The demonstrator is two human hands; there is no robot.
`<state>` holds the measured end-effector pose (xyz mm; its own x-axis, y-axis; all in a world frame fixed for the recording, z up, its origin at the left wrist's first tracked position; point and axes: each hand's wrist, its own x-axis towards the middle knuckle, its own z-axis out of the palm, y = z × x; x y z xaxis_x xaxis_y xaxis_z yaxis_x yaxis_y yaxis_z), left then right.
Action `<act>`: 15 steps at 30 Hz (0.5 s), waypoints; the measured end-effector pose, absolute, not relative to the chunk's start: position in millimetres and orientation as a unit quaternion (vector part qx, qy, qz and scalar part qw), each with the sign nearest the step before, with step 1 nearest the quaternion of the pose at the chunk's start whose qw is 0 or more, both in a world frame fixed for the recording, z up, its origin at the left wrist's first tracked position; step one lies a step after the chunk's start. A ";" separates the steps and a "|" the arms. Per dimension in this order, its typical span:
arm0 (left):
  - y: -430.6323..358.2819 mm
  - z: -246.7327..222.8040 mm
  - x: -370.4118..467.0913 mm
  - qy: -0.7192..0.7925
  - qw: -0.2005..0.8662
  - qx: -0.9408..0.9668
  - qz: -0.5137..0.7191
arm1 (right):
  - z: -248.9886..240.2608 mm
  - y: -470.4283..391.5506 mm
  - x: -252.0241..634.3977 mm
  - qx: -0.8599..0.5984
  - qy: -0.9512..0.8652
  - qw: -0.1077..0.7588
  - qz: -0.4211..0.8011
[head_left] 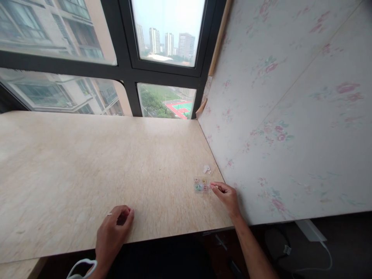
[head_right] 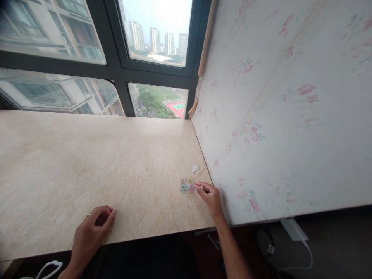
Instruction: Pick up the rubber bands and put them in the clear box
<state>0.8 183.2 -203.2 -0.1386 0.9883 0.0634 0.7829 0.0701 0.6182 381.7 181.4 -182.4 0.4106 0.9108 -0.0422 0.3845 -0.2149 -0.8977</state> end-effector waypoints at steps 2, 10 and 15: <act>183.1 -204.2 0.8 0.706 0.182 0.632 0.263 | -185.8 182.9 379.9 -0.718 -0.464 0.423 0.299; 182.4 -207.3 1.7 0.698 0.147 0.645 0.273 | -192.7 185.4 379.4 -0.712 -0.474 0.406 0.322; 182.7 -209.7 1.3 0.697 0.132 0.650 0.275 | -189.7 187.4 378.7 -0.711 -0.448 0.401 0.365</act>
